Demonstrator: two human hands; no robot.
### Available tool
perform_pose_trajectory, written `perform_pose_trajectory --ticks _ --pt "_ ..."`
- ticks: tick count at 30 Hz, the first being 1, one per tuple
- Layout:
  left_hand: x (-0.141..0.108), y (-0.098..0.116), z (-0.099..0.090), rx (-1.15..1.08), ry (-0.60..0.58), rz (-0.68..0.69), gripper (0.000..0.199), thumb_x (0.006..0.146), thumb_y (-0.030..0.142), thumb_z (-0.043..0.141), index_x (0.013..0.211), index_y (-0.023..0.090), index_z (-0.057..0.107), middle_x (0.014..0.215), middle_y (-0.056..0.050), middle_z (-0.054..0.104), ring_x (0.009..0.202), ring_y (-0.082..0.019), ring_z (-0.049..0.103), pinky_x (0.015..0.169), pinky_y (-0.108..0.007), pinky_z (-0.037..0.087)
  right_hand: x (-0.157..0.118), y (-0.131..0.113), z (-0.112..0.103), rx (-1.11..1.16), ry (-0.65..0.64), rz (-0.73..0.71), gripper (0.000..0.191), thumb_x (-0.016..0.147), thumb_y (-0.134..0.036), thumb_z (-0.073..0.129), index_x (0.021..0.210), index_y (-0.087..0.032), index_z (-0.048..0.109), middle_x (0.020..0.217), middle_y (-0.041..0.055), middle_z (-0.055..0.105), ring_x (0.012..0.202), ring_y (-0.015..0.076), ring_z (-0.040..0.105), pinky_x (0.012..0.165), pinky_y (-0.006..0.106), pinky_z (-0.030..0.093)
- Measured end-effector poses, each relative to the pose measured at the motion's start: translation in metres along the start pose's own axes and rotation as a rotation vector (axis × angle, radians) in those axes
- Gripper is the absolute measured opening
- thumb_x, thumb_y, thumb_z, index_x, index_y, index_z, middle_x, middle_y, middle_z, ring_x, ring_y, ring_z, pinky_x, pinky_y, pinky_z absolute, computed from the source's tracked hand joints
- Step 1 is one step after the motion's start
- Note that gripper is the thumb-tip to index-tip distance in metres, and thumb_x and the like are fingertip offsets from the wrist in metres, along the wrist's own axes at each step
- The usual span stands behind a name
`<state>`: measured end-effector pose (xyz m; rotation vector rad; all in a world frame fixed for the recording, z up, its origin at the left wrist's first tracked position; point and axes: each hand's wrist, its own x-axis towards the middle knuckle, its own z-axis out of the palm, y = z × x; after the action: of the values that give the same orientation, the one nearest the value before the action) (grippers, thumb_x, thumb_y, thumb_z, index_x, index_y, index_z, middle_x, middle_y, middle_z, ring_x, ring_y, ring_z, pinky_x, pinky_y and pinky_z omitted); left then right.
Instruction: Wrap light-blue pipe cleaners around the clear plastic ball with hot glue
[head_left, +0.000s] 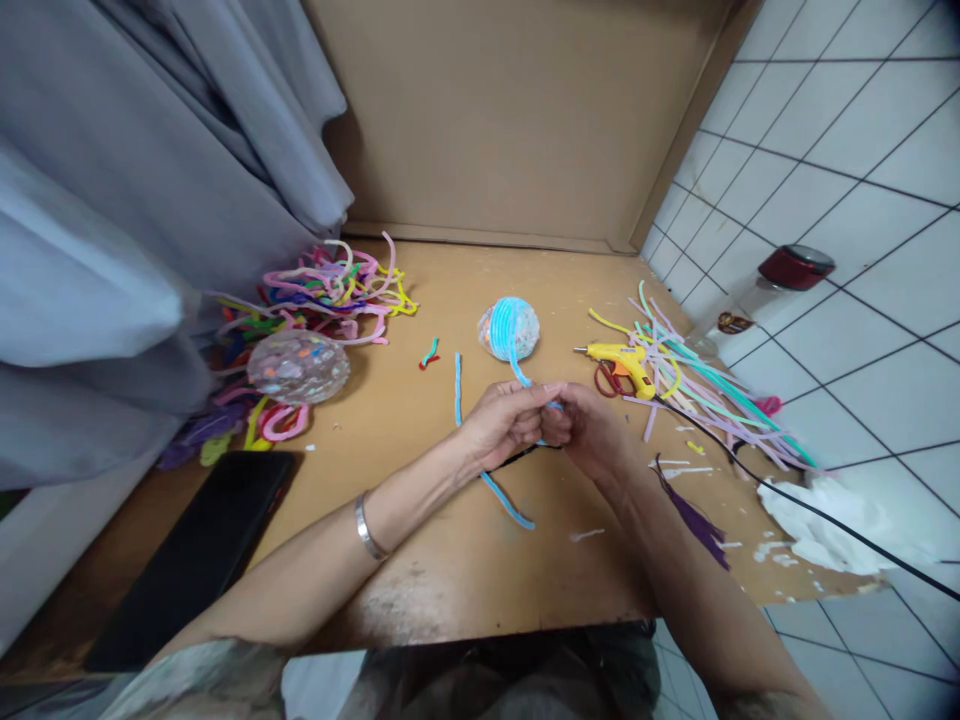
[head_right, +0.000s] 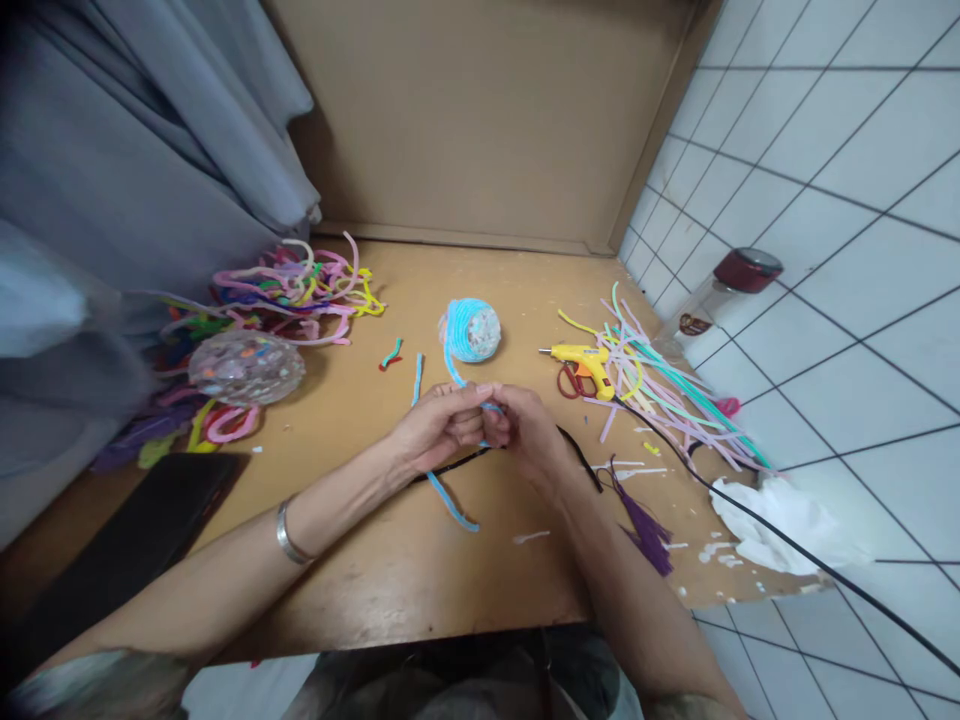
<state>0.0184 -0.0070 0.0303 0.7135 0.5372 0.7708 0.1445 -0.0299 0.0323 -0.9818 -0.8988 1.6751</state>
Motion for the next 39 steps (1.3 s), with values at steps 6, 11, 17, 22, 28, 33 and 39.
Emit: perform_pose_trajectory --ticks 6,11,17,22,28,33,39 --pt "0.002 0.021 0.009 -0.291 0.116 0.088 0.060 0.092 0.035 0.057 0.049 0.019 0.018 0.039 0.010 0.014 0.033 -0.003 0.015 0.033 -0.016 0.019 -0.003 -0.007 0.002 0.205 -0.011 -0.171 0.064 0.084 -0.051 0.057 0.048 -0.021 0.013 0.042 -0.0078 0.011 0.039 0.0081 0.013 0.041 0.025 0.025" --pt "0.009 0.027 0.008 -0.341 0.122 0.183 0.060 0.094 0.045 0.052 0.051 0.018 0.020 0.043 0.009 0.019 0.036 -0.003 0.017 0.036 -0.016 0.024 0.008 -0.013 0.002 0.230 0.024 -0.240 0.067 0.088 -0.062 0.047 0.049 -0.019 0.014 0.043 -0.0070 0.012 0.039 0.0086 0.014 0.043 0.025 0.025" --pt "0.017 0.068 -0.023 -0.356 0.338 0.393 0.061 0.096 0.048 0.043 0.050 0.019 0.016 0.040 0.008 0.016 0.035 -0.004 0.014 0.033 -0.017 0.020 0.006 -0.025 -0.007 0.236 0.170 -0.352 0.066 0.087 -0.068 0.043 0.052 -0.020 0.015 0.043 -0.0081 0.011 0.040 0.0080 0.010 0.042 0.024 0.027" --pt "0.017 0.078 -0.030 -0.220 0.412 0.508 0.058 0.090 0.050 0.054 0.054 0.019 0.021 0.043 0.011 0.015 0.034 -0.003 0.013 0.033 -0.017 0.015 0.015 -0.037 -0.010 0.092 0.102 -0.218 0.060 0.083 -0.070 0.048 0.054 -0.022 0.028 0.045 -0.0101 0.017 0.037 0.0059 0.013 0.035 0.021 0.020" --pt "0.036 0.024 -0.006 0.194 0.391 0.454 0.028 0.083 0.037 0.067 0.067 0.015 0.058 0.057 0.005 0.051 0.047 -0.005 0.041 0.046 -0.018 0.031 0.036 -0.023 -0.003 0.044 0.089 -0.104 0.040 0.075 -0.050 0.072 0.067 -0.020 0.046 0.049 -0.0105 0.033 0.039 0.0042 0.029 0.037 0.017 0.026" --pt "0.047 0.017 -0.004 0.216 0.235 0.398 0.023 0.081 0.035 0.068 0.072 0.014 0.062 0.062 0.002 0.059 0.059 -0.008 0.055 0.056 -0.019 0.040 0.032 -0.004 0.000 -0.013 0.168 -0.051 0.045 0.062 -0.052 0.077 0.066 -0.021 0.046 0.042 -0.0136 0.030 0.033 0.0026 0.022 0.033 0.016 0.019" --pt "0.049 0.028 0.001 -0.091 0.192 0.343 0.026 0.088 0.032 0.062 0.070 0.017 0.053 0.040 0.010 0.032 0.040 -0.007 0.041 0.054 -0.020 0.045 0.016 0.005 0.023 -0.073 0.157 -0.084 0.047 0.057 -0.057 0.075 0.065 -0.021 0.048 0.038 -0.0152 0.025 0.031 0.0013 0.015 0.033 0.017 0.010"
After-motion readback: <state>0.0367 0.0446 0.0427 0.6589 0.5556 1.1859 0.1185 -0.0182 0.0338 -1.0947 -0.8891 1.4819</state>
